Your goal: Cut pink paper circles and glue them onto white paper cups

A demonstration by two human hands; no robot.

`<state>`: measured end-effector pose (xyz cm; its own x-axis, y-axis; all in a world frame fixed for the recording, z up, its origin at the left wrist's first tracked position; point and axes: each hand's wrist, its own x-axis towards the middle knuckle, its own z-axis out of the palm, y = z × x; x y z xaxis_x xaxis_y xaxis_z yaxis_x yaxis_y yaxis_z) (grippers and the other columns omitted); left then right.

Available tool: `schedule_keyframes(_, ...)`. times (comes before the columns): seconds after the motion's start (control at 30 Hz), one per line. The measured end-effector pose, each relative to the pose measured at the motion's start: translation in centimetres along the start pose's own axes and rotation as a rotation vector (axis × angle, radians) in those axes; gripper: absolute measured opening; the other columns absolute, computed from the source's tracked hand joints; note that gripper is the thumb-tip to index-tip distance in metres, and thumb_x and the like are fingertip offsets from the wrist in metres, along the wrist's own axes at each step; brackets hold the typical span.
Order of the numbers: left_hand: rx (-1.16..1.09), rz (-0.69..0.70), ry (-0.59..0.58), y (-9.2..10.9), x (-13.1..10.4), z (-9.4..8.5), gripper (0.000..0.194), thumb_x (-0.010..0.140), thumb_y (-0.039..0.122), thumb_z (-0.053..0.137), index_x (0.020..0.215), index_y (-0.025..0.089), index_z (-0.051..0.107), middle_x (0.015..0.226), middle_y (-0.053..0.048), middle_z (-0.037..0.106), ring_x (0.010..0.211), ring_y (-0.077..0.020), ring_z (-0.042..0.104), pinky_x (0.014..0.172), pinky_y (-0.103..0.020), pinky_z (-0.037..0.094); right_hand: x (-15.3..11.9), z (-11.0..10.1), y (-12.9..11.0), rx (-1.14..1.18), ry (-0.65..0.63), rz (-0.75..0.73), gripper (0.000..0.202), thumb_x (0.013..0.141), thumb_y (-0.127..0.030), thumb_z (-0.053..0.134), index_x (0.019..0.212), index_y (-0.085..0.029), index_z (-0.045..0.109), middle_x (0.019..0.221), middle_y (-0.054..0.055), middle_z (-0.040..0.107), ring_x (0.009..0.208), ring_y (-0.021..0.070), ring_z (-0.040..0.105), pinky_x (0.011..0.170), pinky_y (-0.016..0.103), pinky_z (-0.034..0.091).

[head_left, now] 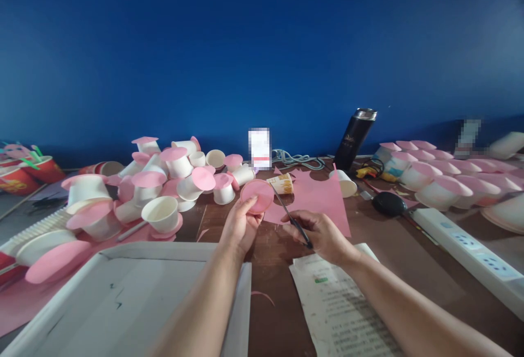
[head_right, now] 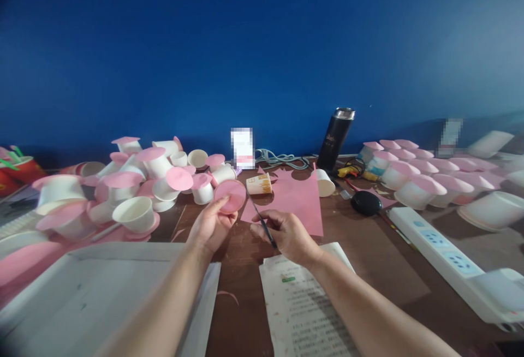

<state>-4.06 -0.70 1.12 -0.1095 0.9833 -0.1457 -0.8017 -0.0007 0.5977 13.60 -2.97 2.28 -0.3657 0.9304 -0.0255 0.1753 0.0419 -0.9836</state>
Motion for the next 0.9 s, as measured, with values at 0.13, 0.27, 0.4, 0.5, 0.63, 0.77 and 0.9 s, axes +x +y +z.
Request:
schedule_keyframes(0.13, 0.002, 0.003, 0.0, 0.0, -0.1, 0.1, 0.021, 0.064, 0.011, 0.076, 0.081, 0.013, 0.062, 0.076, -0.001, 0.067, 0.066, -0.0083, 0.061, 0.057, -0.018, 0.045, 0.0, 0.0, 0.1, -0.042, 0.012, -0.003, 0.033, 0.073, -0.046, 0.069, 0.088, -0.016, 0.065, 0.059, -0.004, 0.046, 0.056, 0.0091, 0.038, 0.051, 0.023, 0.026)
schedule_keyframes(0.27, 0.0, 0.008, -0.002, 0.1, -0.2, 0.2, 0.021, 0.064, 0.009, 0.075, 0.081, 0.013, 0.063, 0.076, -0.001, 0.067, 0.066, -0.0085, 0.061, 0.058, -0.018, 0.046, 0.0, 0.1, 0.1, -0.053, 0.012, -0.025, 0.031, 0.074, -0.044, 0.069, 0.087, -0.016, 0.064, 0.059, -0.004, 0.046, 0.055, 0.0087, 0.037, 0.05, 0.023, 0.026)
schedule_keyframes(0.4, 0.001, 0.018, -0.014, 0.1, -0.2, 0.2, 0.02, 0.065, 0.011, 0.075, 0.081, 0.013, 0.063, 0.076, -0.001, 0.067, 0.067, -0.0083, 0.061, 0.059, -0.018, 0.046, 0.0, 0.1, 0.2, -0.049, 0.01, -0.042, 0.032, 0.075, -0.044, 0.068, 0.089, -0.015, 0.065, 0.058, -0.004, 0.046, 0.054, 0.0082, 0.037, 0.049, 0.023, 0.026)
schedule_keyframes(0.5, 0.015, 0.014, -0.009, 0.1, -0.2, 0.1, 0.02, 0.065, 0.013, 0.076, 0.079, 0.013, 0.063, 0.074, -0.001, 0.067, 0.066, -0.0083, 0.061, 0.058, -0.018, 0.046, 0.2, 0.0, 0.4, -0.049, 0.037, -0.017, 0.033, 0.075, -0.043, 0.068, 0.092, -0.015, 0.065, 0.059, -0.003, 0.05, 0.055, 0.0089, 0.042, 0.05, 0.022, 0.03)
schedule_keyframes(0.63, 0.026, -0.007, 0.011, 0.2, 0.0, 0.1, 0.021, 0.063, 0.011, 0.077, 0.079, 0.013, 0.062, 0.075, 0.0, 0.067, 0.064, -0.0082, 0.061, 0.056, -0.018, 0.045, 0.7, -0.2, 1.1, -0.026, 0.085, 0.009, 0.033, 0.075, -0.041, 0.067, 0.094, -0.014, 0.065, 0.061, -0.002, 0.055, 0.057, 0.0103, 0.048, 0.054, 0.023, 0.036)
schedule_keyframes(0.77, 0.038, -0.004, -0.002, 0.2, 0.1, 0.0, 0.021, 0.064, 0.012, 0.077, 0.08, 0.013, 0.063, 0.076, 0.0, 0.068, 0.064, -0.0086, 0.061, 0.055, -0.019, 0.045, 0.9, -0.3, 1.5, -0.028, 0.091, 0.015, 0.034, 0.074, -0.039, 0.069, 0.096, -0.014, 0.066, 0.061, -0.002, 0.057, 0.058, 0.0107, 0.05, 0.055, 0.023, 0.037)
schedule_keyframes(0.9, 0.069, 0.003, -0.039, 0.2, 0.0, 0.0, 0.019, 0.065, 0.014, 0.076, 0.078, 0.014, 0.062, 0.077, 0.0, 0.067, 0.064, -0.0084, 0.06, 0.057, -0.019, 0.044, 0.8, -0.2, 1.1, -0.035, 0.081, 0.036, 0.035, 0.074, -0.041, 0.068, 0.095, -0.014, 0.065, 0.062, -0.001, 0.057, 0.059, 0.0111, 0.05, 0.054, 0.023, 0.037)
